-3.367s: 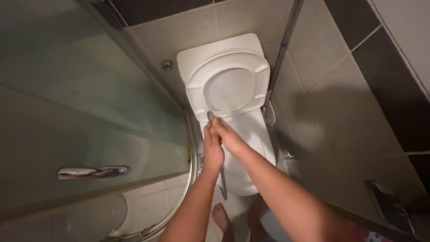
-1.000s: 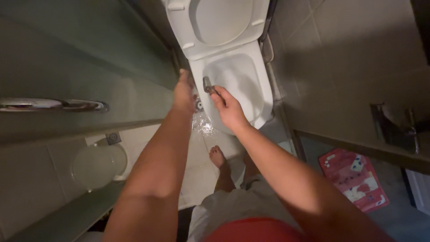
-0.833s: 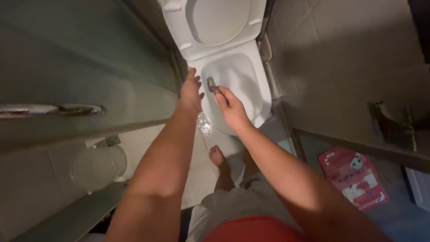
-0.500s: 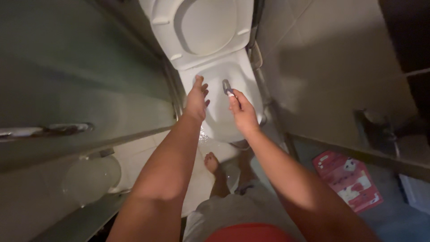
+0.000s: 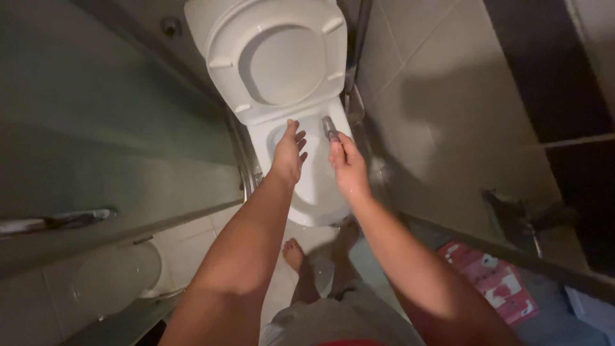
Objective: The person uses a handheld bidet sprayer to rinse the toilet seat, lid, and bowl. They repeatedly spray water and wipe surfaces with their hand, focusing on the seat and rim areas.
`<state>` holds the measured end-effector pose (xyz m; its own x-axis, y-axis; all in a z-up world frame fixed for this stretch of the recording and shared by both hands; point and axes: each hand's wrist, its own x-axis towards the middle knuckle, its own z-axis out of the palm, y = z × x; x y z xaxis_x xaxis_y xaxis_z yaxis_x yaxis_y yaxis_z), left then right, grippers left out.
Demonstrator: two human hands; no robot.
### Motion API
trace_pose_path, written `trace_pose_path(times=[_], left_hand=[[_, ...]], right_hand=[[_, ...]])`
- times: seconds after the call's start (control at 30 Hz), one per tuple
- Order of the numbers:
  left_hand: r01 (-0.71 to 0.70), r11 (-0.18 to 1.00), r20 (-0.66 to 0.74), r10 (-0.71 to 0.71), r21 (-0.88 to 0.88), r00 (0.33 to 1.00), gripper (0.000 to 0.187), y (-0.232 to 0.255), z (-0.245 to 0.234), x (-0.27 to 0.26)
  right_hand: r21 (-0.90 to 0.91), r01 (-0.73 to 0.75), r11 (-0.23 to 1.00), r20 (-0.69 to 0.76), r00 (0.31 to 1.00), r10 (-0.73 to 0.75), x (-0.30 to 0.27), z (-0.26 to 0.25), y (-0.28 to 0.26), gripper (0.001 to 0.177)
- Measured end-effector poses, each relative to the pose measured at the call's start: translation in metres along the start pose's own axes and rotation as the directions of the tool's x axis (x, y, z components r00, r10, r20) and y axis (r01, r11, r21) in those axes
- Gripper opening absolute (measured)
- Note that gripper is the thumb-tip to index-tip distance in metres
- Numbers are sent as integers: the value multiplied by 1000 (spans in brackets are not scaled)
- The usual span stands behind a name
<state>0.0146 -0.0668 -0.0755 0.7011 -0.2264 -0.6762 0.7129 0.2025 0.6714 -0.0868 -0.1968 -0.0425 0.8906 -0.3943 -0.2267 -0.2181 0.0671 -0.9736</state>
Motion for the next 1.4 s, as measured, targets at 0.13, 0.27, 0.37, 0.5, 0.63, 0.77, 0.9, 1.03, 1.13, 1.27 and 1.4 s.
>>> trace_pose_path(times=[0.13,0.27,0.37,0.5,0.63,0.77,0.9,1.03,1.13,1.27,1.4], left_hand=[[-47,998,33,48,-32,998,73,11,16,11],[-62,997,42,64,-48,997,73,25,33,18],[-55,996,39,58,-65,998,73,32,45,24],[-60,996,43,63,-71,997,73,27,48,41],[-150,977,119,169,-153,978,70,5,41,76],[-141,979,86,154,-149,984,71,11,45,68],[5,985,30,0,-171,1000,73,48,65,50],[-83,992,75,91,-97,993,73,62,71,42],[-84,991,87,93,-104,992,72,66,78,43],[-92,987,105,107,-133,989,71,65,88,49],[-68,992,105,79,-103,991,73,56,93,48]], right_hand=[[48,66,997,3,998,-66,17,-2,-18,41],[22,31,999,-11,999,-30,19,-3,-40,42],[57,57,997,19,998,-58,23,-2,-51,42],[197,97,976,69,991,-113,28,4,-64,44],[31,76,997,122,989,-80,20,10,-87,45],[73,180,981,189,963,-191,11,13,-100,45],[146,133,980,71,987,-145,32,9,-90,45],[26,137,990,29,990,-138,55,-10,-81,42],[86,47,995,-22,999,-45,64,-15,-75,43],[88,46,995,-30,999,-44,61,-24,-64,42],[34,7,999,-33,999,-6,59,-31,-49,40]])
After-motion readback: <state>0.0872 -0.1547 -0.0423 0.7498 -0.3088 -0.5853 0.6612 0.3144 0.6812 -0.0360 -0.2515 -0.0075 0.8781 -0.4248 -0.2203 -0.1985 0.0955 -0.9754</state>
